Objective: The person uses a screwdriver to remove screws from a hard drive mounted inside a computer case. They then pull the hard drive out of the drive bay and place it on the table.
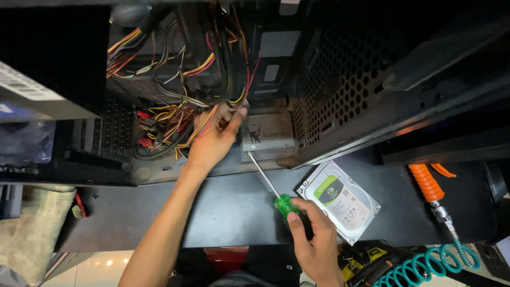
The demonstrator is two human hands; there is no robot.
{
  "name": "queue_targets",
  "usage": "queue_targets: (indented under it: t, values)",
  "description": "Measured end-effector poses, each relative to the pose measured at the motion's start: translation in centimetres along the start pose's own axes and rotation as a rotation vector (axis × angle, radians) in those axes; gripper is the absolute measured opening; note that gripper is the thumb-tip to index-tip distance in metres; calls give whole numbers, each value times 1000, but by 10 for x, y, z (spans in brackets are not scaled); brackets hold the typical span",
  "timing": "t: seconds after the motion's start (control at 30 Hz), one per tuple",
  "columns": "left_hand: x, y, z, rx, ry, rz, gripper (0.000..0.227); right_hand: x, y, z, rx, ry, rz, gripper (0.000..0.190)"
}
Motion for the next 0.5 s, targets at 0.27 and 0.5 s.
queue_targets:
  t: [0.27, 0.5]
  values:
    - [-8, 5, 7, -18, 49, 20, 15, -4, -4, -7, -28, 33, -38, 35]
    - [5, 5, -8, 160, -89, 306, 18, -3, -6, -9, -61, 78, -52, 33]
Point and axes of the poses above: each hand's wrist, its own y-axis towards the middle knuckle, its own x-axis out of the back of the hand, z = x × y, the point moved 1 cm from there along y, towards the middle knuckle, and after that the axes turned 10 degrees about x, right-handed, at the moved point
